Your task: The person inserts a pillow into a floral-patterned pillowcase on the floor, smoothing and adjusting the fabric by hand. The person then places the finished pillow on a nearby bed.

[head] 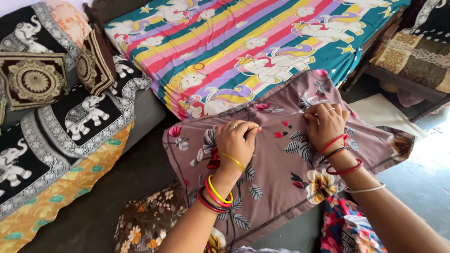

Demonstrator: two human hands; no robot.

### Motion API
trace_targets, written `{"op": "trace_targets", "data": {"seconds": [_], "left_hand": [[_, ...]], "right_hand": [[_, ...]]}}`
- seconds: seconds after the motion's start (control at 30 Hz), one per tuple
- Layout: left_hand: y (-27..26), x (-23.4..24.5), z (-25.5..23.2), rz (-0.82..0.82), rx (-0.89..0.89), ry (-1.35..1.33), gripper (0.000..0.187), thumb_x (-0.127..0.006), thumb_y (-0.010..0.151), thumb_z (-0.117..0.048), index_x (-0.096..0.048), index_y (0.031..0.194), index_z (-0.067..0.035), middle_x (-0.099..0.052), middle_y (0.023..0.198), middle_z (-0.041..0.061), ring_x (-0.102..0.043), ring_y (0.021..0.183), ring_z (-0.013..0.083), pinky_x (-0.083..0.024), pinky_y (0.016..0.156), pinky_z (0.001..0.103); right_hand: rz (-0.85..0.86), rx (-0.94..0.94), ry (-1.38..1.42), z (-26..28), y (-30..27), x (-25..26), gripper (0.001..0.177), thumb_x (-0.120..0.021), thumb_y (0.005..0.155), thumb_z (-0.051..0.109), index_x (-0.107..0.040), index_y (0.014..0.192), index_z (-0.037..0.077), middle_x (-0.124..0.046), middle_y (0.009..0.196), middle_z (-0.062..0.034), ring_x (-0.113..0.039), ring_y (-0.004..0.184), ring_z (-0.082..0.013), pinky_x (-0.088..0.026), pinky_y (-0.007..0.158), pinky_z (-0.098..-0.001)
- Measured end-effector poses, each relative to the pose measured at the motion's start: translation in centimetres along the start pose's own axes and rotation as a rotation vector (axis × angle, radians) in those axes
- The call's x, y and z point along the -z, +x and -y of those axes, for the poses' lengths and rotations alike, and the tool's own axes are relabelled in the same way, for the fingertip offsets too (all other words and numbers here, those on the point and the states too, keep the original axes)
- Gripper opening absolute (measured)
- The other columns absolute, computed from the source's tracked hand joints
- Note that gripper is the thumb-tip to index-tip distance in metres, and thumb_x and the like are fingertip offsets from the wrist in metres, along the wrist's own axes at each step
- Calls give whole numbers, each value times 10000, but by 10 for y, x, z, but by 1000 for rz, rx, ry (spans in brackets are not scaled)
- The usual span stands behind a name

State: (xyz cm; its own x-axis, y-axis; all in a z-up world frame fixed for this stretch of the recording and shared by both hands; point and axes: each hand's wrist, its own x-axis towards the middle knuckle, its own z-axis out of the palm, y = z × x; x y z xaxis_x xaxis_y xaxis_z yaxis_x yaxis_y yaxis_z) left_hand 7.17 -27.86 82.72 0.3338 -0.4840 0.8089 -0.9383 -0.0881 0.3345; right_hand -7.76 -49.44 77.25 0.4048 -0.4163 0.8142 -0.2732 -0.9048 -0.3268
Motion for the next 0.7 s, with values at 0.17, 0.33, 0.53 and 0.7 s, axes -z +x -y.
{"op": "trace_targets", "data": {"seconds": [0.17,0.33,0.53,0.7], "left_hand": [[38,-31,19,11,-15,-13,87,-762,890,-237,-711,879,-167,-722,889,-11,-662,885,240,-440,851,422],[71,-68,39,-5,-27,10,85,-759,891,-233,-708,877,-166,-734,907,-21,-661,891,242,-442,853,425],[108,-113,54,5,10,-9,78,-763,887,-232,-716,870,-172,-724,872,-16,-667,891,238,-439,840,422],[127,-137,64,-25,37,-12,52,-751,891,-207,-719,866,-176,-727,877,-17,-671,896,232,-442,854,418]], "right_hand": [[-30,-17,-21,-29,26,-18,26,-686,932,157,-672,910,152,-676,951,-33,-569,952,-292,-370,914,-428],[-1,19,-9,-64,56,-35,34,-676,952,168,-670,926,146,-677,962,-32,-572,955,-292,-368,909,-433],[52,34,-20,-107,95,-50,54,-678,950,180,-666,915,139,-668,951,-43,-570,946,-301,-361,895,-439],[65,74,16,-135,122,-71,55,-678,949,183,-665,918,139,-671,951,-37,-585,958,-292,-359,896,-439]]}}
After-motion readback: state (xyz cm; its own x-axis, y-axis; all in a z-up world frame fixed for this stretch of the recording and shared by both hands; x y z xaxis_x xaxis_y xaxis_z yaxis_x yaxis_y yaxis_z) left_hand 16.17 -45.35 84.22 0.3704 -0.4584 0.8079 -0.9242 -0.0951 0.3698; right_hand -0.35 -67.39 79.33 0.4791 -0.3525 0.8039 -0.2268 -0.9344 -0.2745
